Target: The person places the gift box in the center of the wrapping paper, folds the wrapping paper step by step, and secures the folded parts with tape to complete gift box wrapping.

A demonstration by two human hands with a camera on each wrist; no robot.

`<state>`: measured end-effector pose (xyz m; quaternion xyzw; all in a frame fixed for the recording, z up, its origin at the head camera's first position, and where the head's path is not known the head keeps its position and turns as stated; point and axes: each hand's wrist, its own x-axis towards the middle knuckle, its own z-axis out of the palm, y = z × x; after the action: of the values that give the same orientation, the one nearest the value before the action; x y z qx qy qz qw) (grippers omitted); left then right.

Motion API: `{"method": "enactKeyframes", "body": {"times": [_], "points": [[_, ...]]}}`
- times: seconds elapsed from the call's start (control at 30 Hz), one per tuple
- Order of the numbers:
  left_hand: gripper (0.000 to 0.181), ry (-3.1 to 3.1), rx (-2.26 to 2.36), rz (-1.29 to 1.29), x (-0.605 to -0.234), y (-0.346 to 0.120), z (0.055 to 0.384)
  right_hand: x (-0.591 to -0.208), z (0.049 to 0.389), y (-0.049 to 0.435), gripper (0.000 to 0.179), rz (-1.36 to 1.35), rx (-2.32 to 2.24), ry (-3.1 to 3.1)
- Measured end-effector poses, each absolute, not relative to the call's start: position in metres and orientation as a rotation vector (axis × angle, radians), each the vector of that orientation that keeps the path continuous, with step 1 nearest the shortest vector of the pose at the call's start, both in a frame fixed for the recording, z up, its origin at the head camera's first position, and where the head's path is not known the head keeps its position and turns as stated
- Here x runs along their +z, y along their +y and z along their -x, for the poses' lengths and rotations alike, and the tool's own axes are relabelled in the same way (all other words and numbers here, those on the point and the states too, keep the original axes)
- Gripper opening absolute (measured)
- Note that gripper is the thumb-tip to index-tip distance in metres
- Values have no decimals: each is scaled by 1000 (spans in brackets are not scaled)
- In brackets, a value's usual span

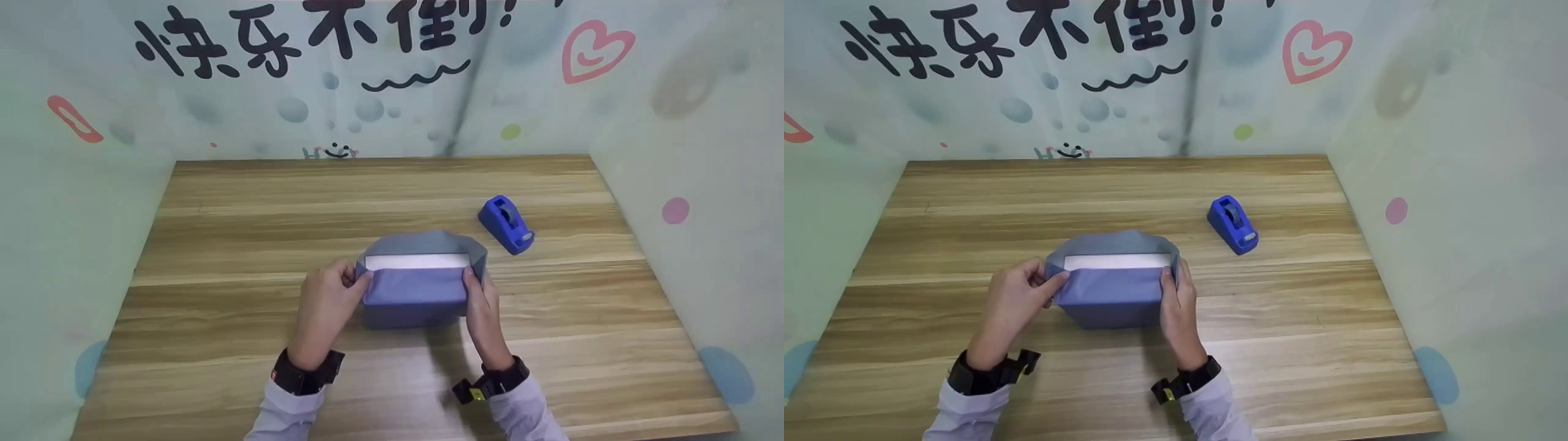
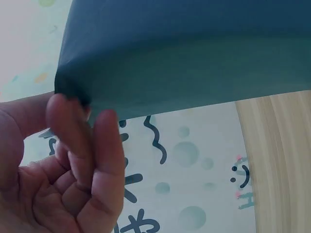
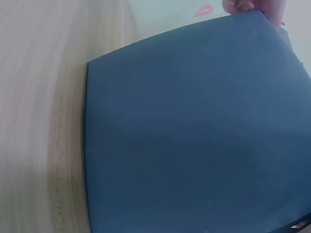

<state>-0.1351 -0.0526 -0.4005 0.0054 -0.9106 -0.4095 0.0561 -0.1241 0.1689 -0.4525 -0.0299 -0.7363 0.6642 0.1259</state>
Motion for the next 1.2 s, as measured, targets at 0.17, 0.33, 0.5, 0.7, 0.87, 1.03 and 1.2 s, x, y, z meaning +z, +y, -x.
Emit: {"method": "enactKeyframes", "body": {"times": [0.17, 0.33, 0.5, 0.7, 0.87, 1.03, 1.2], "points": [[21, -2662, -1092, -6, -400, -45, 132, -452, 125, 169, 45, 73, 1938, -2136], [18, -2386, -994, 164, -398, -28, 125, -452, 126, 167, 45, 74, 1947, -2138], [21, -2355, -752, 769, -400, -3, 110, -452, 126, 168, 42, 110, 1907, -2156], [57, -2627, -228, 1062, -421, 17, 104, -451, 128, 170, 35, 94, 1842, -2205], [74, -2686, -138, 1013, -426, 20, 104, -444, 129, 174, 36, 87, 1784, -2317], [79, -2700, -152, 1020, -424, 20, 105, -429, 135, 179, 42, 16, 1785, -2370], [77, -2687, -232, 1039, -423, 18, 107, -409, 145, 187, 48, -134, 1864, -2322]]}}
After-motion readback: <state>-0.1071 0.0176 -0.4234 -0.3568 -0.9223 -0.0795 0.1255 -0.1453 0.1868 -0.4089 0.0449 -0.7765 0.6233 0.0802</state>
